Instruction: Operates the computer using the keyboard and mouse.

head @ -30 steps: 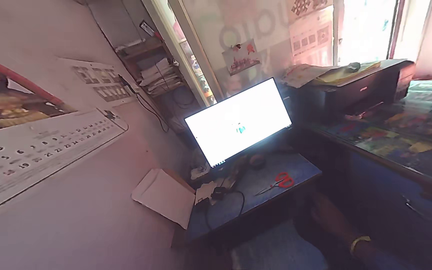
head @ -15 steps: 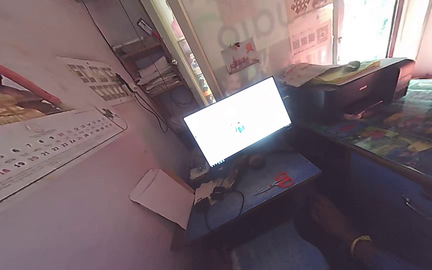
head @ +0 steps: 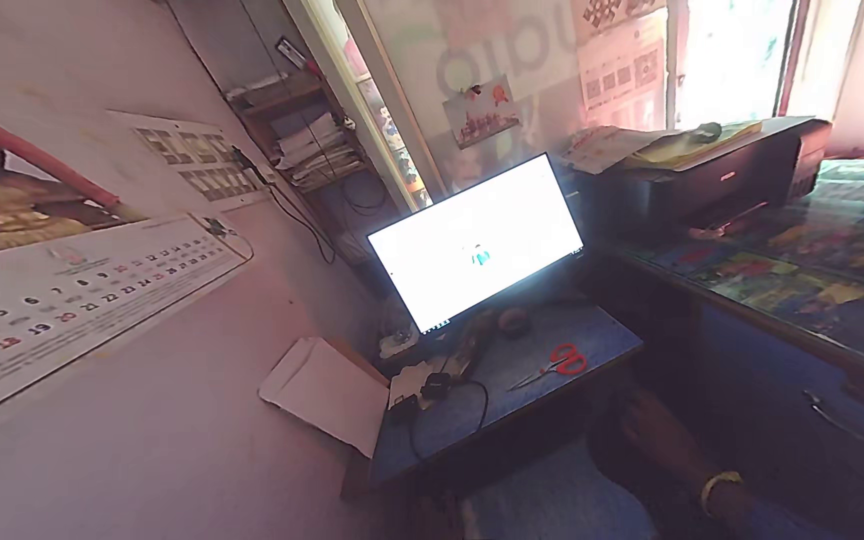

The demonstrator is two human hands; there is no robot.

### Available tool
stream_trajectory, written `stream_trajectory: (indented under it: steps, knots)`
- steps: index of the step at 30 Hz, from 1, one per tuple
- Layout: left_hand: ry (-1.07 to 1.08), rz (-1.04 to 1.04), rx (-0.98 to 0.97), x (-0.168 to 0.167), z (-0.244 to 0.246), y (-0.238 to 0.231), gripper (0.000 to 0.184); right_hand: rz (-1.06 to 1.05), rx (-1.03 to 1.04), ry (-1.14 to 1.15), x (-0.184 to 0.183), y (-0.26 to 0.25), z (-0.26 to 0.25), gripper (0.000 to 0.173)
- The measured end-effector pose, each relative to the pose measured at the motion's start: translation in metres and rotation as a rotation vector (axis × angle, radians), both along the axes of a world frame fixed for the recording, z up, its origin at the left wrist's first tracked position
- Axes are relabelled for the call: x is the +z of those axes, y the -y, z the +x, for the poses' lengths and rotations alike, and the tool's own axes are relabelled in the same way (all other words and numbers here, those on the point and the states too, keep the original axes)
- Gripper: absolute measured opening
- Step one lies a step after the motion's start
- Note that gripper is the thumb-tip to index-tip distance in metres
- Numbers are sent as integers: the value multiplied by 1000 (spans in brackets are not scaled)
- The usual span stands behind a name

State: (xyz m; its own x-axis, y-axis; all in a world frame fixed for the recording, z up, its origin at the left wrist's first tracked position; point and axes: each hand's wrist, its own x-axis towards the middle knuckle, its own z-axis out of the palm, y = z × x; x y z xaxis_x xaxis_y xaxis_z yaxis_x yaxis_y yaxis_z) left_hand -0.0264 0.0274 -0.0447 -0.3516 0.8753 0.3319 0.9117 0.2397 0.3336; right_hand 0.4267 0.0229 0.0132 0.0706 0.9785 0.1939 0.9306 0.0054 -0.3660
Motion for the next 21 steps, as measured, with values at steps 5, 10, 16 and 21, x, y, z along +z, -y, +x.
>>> stream_trajectory:
  steps: [5,10,16,21]
  knots:
    - [6,4,7,8,5,4,65,15,-2,15,-3,-1,0,45]
    - [26,-72,41,30,17,11,64,3,-10,19,-2,0,-1,46]
    - [21,-60,40,24,15,9,64,-5,-9,22,-3,0,0,46]
    - [20,-54,40,23,15,8,63,2,-8,28,-3,-1,0,45]
